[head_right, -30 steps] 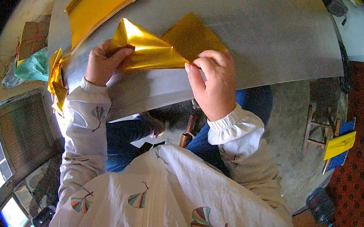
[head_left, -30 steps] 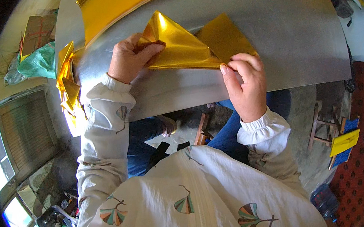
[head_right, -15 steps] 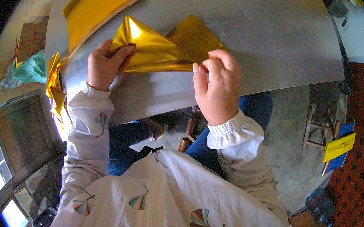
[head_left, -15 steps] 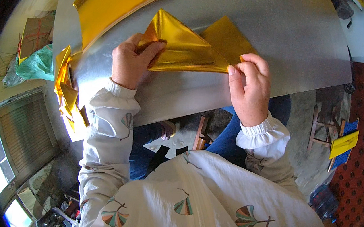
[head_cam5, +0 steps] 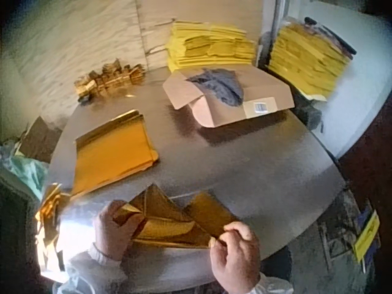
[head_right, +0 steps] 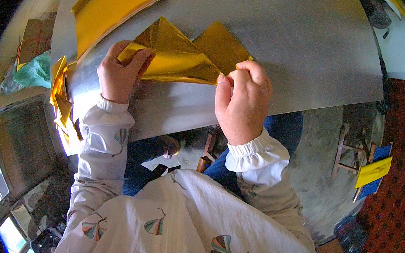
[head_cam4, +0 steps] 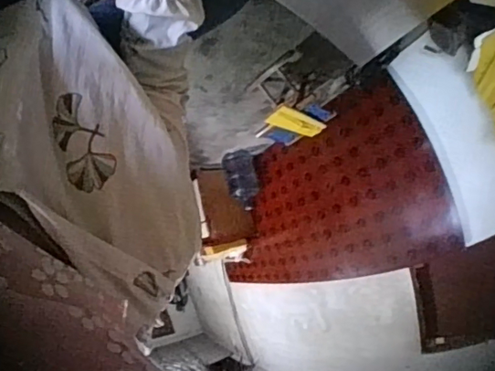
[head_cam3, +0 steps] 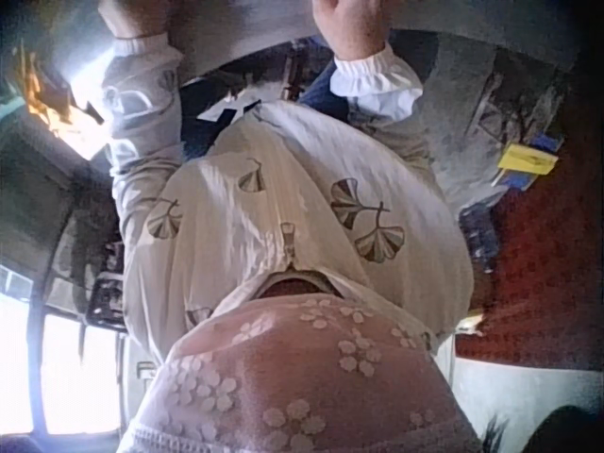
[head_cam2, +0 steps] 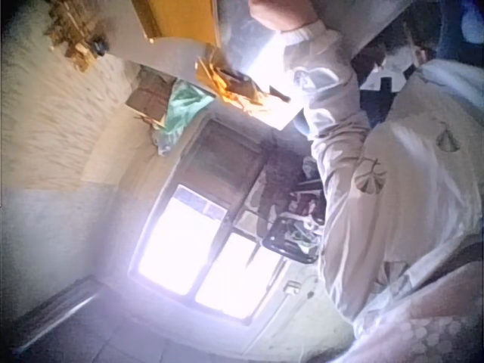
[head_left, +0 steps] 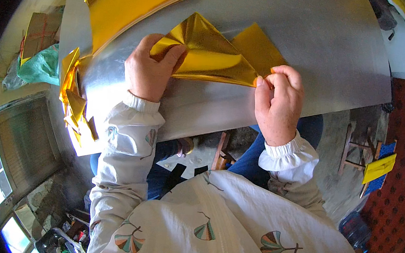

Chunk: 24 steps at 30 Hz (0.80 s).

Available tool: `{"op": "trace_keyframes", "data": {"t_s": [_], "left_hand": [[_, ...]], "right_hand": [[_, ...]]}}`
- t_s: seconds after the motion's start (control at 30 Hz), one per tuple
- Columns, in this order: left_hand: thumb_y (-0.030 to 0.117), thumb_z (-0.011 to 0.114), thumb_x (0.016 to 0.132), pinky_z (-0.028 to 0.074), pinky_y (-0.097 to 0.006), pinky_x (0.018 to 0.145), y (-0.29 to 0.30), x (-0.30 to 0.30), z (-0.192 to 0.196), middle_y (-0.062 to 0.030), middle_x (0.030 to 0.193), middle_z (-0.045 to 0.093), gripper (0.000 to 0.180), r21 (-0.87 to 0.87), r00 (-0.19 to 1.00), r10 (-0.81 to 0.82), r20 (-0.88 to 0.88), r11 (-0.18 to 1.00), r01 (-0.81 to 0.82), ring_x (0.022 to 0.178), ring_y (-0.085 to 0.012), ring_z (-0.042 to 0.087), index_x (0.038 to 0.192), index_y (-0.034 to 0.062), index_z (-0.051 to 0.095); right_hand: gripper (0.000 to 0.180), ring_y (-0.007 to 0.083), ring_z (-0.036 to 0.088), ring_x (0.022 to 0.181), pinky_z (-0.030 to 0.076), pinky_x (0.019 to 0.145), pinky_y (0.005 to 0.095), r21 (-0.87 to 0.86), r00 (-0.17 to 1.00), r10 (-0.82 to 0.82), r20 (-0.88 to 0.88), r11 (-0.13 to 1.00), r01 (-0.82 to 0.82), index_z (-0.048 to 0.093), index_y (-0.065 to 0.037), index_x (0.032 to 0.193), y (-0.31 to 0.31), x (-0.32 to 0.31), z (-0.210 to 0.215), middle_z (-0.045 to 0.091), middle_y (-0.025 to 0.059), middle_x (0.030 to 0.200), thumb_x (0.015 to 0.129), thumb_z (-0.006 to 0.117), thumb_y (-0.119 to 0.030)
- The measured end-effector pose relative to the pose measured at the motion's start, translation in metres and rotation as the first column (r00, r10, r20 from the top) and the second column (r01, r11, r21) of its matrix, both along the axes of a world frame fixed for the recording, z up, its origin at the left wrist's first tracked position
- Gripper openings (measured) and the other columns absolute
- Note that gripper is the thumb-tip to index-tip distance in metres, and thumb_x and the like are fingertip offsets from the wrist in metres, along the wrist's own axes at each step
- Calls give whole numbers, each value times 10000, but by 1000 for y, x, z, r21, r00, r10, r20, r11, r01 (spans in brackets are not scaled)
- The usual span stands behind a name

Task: The person folds a sheet of gold-colored paper by hand into a small triangular packet on a metal table. They press the creases, tuck flaps, and place the finished packet with others. Then they pick up a new sheet and begin folding it.

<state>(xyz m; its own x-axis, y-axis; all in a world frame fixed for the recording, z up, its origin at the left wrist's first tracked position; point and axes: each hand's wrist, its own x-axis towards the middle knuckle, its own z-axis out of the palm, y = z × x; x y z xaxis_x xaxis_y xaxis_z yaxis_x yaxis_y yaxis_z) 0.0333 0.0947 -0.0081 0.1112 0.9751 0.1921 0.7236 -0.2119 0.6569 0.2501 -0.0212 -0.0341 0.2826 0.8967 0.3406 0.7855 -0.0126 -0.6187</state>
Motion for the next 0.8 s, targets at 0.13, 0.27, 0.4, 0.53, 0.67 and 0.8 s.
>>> {"op": "trace_keyframes", "data": {"t_s": [0.13,0.27,0.4,0.53,0.67,0.8], "left_hand": [[246,738,794,420,-449,983,-9,6,5,-147,1191,628,386,332,947,1,-322,937,112,1166,-291,562,1132,82,651],[266,726,775,293,-490,1084,-28,26,7,-94,1342,547,480,315,808,-261,-527,824,472,1318,-286,438,1223,130,620],[459,667,762,261,-487,1101,-68,53,0,-66,1409,485,642,109,723,-502,-476,782,614,1347,-242,404,1310,142,560],[608,560,800,196,-491,1135,-82,57,-8,-60,1434,460,722,95,763,-470,-444,822,562,1370,-235,371,1358,152,514],[670,510,811,161,-495,1152,-87,56,-9,-59,1461,430,772,47,773,-477,-418,839,542,1386,-238,347,1397,169,470],[724,480,797,147,-496,1156,-87,54,-12,-57,1497,382,834,19,752,-483,-449,836,548,1405,-243,316,1421,173,439]], "right_hand": [[148,356,561,911,425,812,457,12,1000,5,-5,1000,-5,578,-34,806,-1,0,0,580,167,1030,800,669,-150],[140,356,561,905,428,795,451,40,999,14,40,999,-16,570,-40,801,0,1,0,580,163,1028,794,670,-137],[129,342,567,868,433,787,437,42,999,21,39,999,-23,554,-44,795,1,2,-2,575,147,1020,799,664,-113],[128,309,575,860,436,789,434,42,1000,29,-2,999,-29,554,-50,794,1,2,-4,573,132,1043,819,659,-119],[146,278,581,849,441,772,422,33,997,20,68,999,-22,577,-51,800,1,2,-3,587,119,1040,843,656,-166],[148,258,578,855,430,790,411,-8,998,10,60,1000,-9,585,-54,805,0,1,-2,585,114,1043,853,653,-177]]}}
